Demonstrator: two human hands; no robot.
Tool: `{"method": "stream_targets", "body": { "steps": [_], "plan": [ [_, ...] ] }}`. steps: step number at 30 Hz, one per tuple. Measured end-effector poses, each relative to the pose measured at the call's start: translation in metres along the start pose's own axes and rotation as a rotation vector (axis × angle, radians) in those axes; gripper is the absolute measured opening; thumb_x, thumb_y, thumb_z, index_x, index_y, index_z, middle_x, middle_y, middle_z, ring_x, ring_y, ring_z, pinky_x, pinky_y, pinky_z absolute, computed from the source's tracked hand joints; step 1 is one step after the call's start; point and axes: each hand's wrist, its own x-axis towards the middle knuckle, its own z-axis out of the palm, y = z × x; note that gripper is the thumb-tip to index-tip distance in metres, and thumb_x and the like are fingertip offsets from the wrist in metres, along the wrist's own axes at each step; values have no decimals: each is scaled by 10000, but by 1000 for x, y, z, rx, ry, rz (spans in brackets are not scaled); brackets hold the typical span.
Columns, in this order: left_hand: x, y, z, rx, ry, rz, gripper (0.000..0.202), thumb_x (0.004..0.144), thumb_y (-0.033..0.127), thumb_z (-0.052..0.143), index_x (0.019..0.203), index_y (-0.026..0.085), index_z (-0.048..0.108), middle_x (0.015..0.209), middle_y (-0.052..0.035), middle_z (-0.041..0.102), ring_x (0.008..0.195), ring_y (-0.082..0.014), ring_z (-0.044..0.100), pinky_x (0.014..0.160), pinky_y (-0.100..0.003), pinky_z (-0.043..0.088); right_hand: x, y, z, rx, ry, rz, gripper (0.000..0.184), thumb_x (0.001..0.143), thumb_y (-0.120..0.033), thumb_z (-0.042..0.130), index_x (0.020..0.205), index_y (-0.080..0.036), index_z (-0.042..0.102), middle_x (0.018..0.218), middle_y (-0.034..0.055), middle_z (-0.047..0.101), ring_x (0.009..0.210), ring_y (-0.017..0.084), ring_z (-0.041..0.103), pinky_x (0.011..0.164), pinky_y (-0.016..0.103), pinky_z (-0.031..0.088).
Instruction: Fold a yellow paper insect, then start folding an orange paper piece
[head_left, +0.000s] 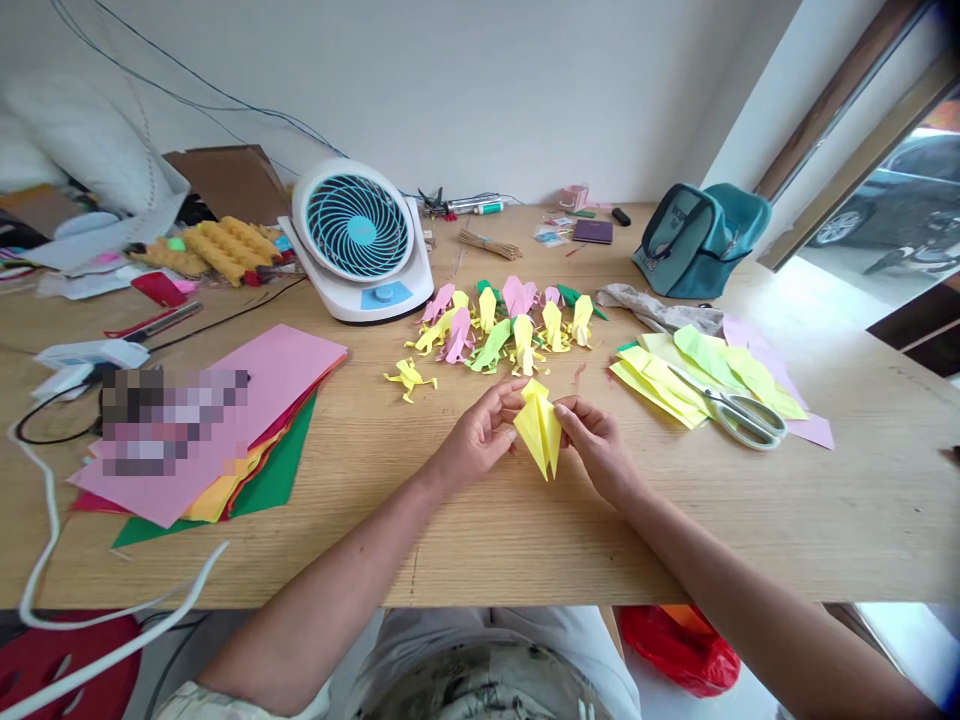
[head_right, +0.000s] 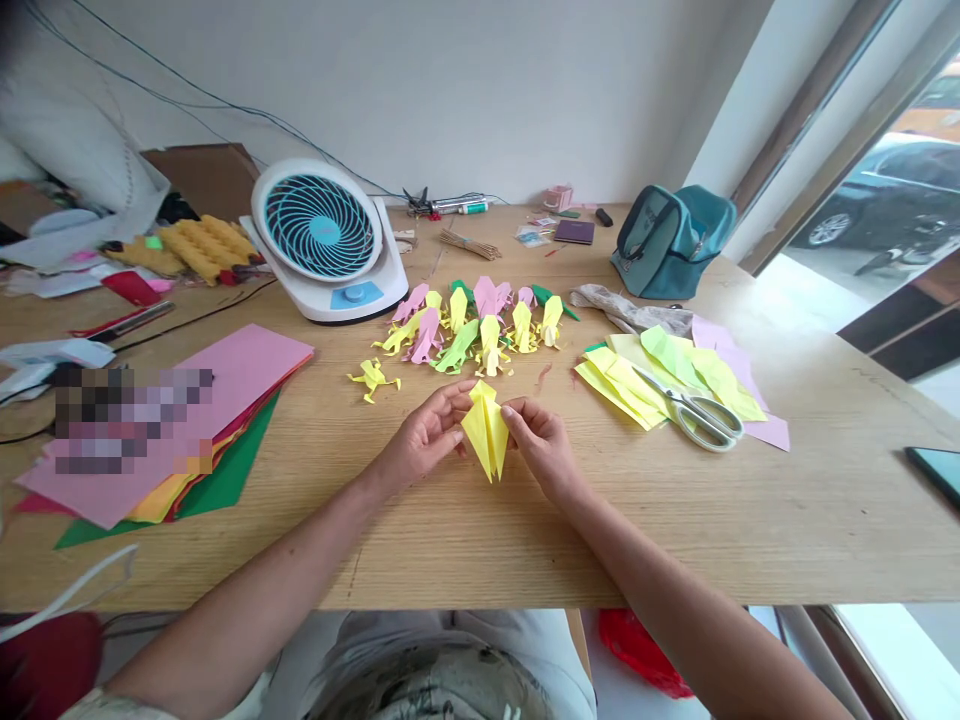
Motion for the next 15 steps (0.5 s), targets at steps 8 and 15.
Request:
{"method": "stream_targets", "body": {
  "steps": [8,15],
  "plan": [
    [1,-7,3,0,-17,50,674,865,155,612,1466,312,349,1259,-86,551,1033,-167,598,718,-197,489,0,2,-1,-13,6,3,377,803,-560,670,770,-185,644,631,-23,547,568,109,447,543,240,391],
    [-1,1,1,77,-8,21,593,932,297,555,1485,248,347,1261,-115,594,921,-156,614,689,-215,502,3,7,-3,20,10,20,361,818,-543,667,767,-186,640,627,-29,534,567,102,435,542,234,367]
  ]
}}
